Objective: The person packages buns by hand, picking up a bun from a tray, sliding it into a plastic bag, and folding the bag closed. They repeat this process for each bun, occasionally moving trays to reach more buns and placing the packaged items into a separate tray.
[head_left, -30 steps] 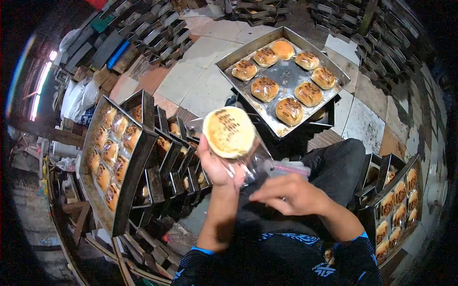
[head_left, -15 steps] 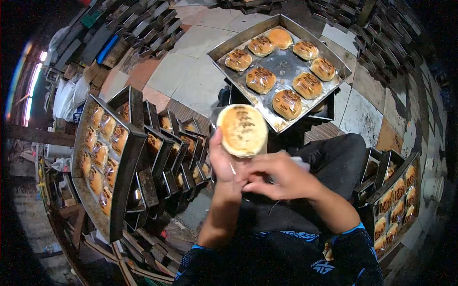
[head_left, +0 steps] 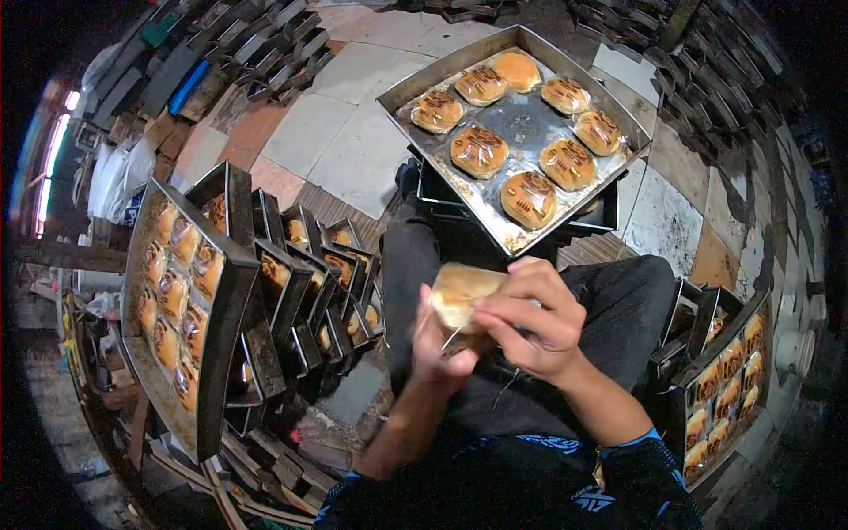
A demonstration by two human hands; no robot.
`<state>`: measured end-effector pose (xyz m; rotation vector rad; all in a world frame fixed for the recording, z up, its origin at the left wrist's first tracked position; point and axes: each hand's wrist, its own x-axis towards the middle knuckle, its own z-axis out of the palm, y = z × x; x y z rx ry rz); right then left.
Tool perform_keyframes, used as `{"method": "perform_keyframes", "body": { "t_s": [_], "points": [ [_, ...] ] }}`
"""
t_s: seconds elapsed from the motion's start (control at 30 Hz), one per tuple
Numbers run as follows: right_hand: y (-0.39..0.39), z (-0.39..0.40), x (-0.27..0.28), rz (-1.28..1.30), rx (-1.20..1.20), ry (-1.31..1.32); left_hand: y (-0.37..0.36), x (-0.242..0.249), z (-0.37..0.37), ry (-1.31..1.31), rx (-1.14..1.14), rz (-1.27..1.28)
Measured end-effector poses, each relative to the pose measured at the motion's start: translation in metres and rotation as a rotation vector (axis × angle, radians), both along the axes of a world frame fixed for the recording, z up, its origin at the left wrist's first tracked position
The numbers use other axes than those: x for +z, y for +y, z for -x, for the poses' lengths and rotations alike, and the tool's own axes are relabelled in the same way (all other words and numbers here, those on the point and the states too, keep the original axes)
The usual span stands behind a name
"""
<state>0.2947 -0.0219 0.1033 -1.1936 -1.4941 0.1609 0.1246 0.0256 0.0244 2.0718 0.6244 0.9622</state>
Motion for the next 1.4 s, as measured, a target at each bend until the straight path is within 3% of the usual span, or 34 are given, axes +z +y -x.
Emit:
{"method": "perform_keyframes", "body": {
  "t_s": [0.07,0.1,0.13,0.17,0.2,0.23,0.3,0.37,0.4,0.47,0.6,0.7,0.8,0.83,0.87,0.93,0.97,1.03,1.1,1.13,1.2,1.23,1.3,1.33,1.4],
  "points": [
    [0.0,0.006,-0.012,0.062,-0.122,0.258,-0.021,-0.007,-0.026,-0.605,0.33,0.914],
    [0.0,0.008,-0.011,0.057,-0.117,0.256,-0.013,-0.008,-0.026,-0.764,0.4,0.837],
    [-0.002,0.011,-0.01,0.21,-0.103,0.48,-0.002,0.001,-0.016,-0.767,0.402,0.833],
    [-0.004,0.013,-0.007,0.374,-0.089,0.707,0.007,0.016,0.002,-0.494,0.344,0.372],
    [-0.004,0.013,0.0,0.387,-0.084,0.71,0.011,0.025,0.013,-0.209,0.276,-0.074],
    [-0.002,0.008,0.012,0.336,-0.064,0.505,0.017,0.027,0.011,-0.276,0.467,-0.303],
    [0.008,-0.006,0.032,0.132,-0.059,-0.002,0.023,0.045,0.035,-0.246,0.527,-0.37],
    [0.016,0.001,0.012,-0.018,-0.136,-0.069,0.038,0.039,0.052,-0.218,0.518,-0.561],
    [0.022,0.007,-0.019,-0.059,-0.137,-0.027,0.039,0.033,0.056,-0.121,0.537,-0.423],
    [0.054,0.01,-0.075,0.24,0.01,0.249,0.056,-0.007,0.053,-0.038,0.631,-0.4],
    [0.045,0.023,-0.086,0.21,0.02,0.301,0.046,-0.03,0.07,0.024,0.646,-0.382],
    [0.059,0.023,-0.081,0.065,-0.073,-0.023,0.048,-0.041,0.066,-0.056,0.571,-0.336],
    [0.102,0.04,-0.082,-0.045,0.043,-0.012,0.065,-0.01,0.032,0.038,0.539,-0.18],
    [0.112,0.037,-0.079,0.027,-0.011,-0.025,0.073,-0.009,0.026,0.026,0.649,-0.231],
    [0.119,0.036,-0.08,0.032,-0.211,0.156,0.08,-0.012,0.031,-0.075,0.788,-0.039],
    [0.102,0.036,-0.082,0.256,-0.345,0.264,0.07,-0.015,0.053,-0.044,0.817,0.463],
    [0.086,0.042,-0.093,0.214,-0.326,0.246,0.053,-0.022,0.066,-0.043,0.818,0.461],
    [0.041,0.058,-0.095,0.426,-0.312,0.322,0.011,-0.039,0.091,0.053,0.834,0.614],
    [-0.007,0.073,-0.131,0.705,-0.32,0.442,-0.015,-0.01,0.091,0.579,0.762,0.48],
    [-0.024,0.074,-0.142,0.86,-0.322,0.466,-0.028,-0.013,0.095,0.588,0.745,0.482],
    [-0.038,0.059,-0.155,0.983,-0.107,0.392,-0.046,-0.02,0.102,0.849,0.653,-0.006],
    [-0.03,0.05,-0.131,0.927,-0.138,0.334,-0.047,-0.019,0.102,0.853,0.646,-0.009],
    [-0.007,0.031,-0.083,0.755,-0.144,0.246,-0.041,-0.014,0.098,-0.206,0.812,0.371],
    [0.005,0.028,-0.066,0.685,-0.11,0.254,-0.025,-0.007,0.094,-0.21,0.818,0.359],
    [0.038,0.031,-0.043,0.372,0.204,-0.011,0.021,0.018,0.084,-0.291,0.582,0.289]
  ]
}}
